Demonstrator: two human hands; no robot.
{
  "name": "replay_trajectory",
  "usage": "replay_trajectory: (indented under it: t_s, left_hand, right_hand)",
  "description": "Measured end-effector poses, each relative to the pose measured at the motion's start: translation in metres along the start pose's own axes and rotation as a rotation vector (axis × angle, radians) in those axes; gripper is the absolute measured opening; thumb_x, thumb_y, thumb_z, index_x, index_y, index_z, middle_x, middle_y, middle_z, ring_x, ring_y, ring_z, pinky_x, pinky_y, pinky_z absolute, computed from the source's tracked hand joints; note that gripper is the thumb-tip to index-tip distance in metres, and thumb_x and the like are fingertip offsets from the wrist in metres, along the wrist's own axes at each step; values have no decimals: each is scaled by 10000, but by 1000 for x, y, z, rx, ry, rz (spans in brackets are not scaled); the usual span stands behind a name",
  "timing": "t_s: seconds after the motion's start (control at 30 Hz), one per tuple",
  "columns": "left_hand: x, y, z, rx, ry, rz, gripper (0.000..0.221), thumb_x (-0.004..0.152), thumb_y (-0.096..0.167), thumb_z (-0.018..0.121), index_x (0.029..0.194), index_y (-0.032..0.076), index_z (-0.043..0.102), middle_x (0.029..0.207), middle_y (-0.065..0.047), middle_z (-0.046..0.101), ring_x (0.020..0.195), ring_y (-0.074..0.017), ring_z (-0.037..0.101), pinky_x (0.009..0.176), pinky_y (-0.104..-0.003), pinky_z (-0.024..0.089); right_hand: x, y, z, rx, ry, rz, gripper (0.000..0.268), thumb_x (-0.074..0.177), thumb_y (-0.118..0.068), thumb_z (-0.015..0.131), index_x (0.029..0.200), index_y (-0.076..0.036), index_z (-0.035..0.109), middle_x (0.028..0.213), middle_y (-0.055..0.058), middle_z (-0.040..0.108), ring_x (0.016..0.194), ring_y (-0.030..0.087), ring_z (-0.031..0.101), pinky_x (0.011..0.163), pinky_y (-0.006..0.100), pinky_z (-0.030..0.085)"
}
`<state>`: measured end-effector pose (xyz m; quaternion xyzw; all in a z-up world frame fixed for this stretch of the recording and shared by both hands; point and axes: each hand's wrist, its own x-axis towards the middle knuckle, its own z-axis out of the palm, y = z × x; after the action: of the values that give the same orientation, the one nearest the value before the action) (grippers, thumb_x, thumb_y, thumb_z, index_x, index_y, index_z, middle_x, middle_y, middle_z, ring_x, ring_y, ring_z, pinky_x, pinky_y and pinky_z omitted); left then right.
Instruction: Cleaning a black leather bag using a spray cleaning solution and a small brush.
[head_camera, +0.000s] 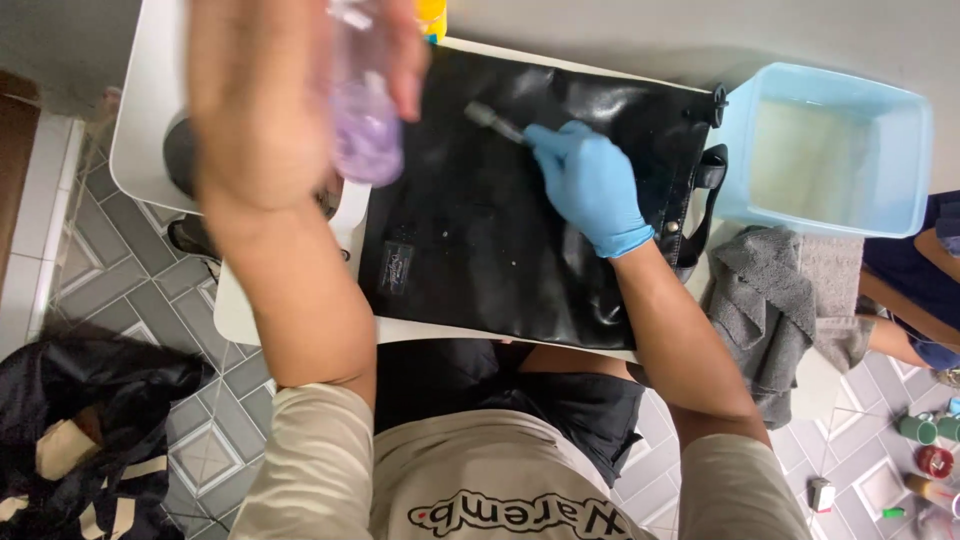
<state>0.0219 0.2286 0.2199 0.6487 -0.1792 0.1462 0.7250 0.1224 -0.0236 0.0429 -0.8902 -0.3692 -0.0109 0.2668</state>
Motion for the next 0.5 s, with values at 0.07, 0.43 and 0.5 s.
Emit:
replay_trajectory:
  t_s: [0.07, 0.43, 0.5]
  left_hand:
    - [-3, 2, -19, 105, 46, 121, 192, 1145, 165, 519, 1048, 11, 459, 823, -185, 460, 750, -302, 565, 717, -392, 451]
    - [3, -1, -59, 303, -42, 144, 144, 1236, 142, 506, 1294, 11, 490, 1185, -179, 583, 1094, -309, 676, 864, -370, 606]
    - [2, -1, -62, 343, -28, 122, 184, 1235, 168, 494, 1316, 4, 478, 1207, -178, 578, 1051, -323, 696, 825, -367, 603]
  right_hand:
    - [1, 0, 0, -46, 88, 14, 251, 991, -164, 634, 1199, -161, 776, 876, 126, 687, 706, 431, 660, 551, 468, 499]
    - [6, -12, -3, 128, -62, -69, 302, 996, -96, 604, 1245, -175, 755, 974, 100, 733, 817, 289, 682, 726, 381, 507]
    - [4, -12, -1, 83, -70, -36, 339, 972, -95, 587, 1251, -204, 746, 1047, 91, 756, 855, 314, 688, 742, 409, 525]
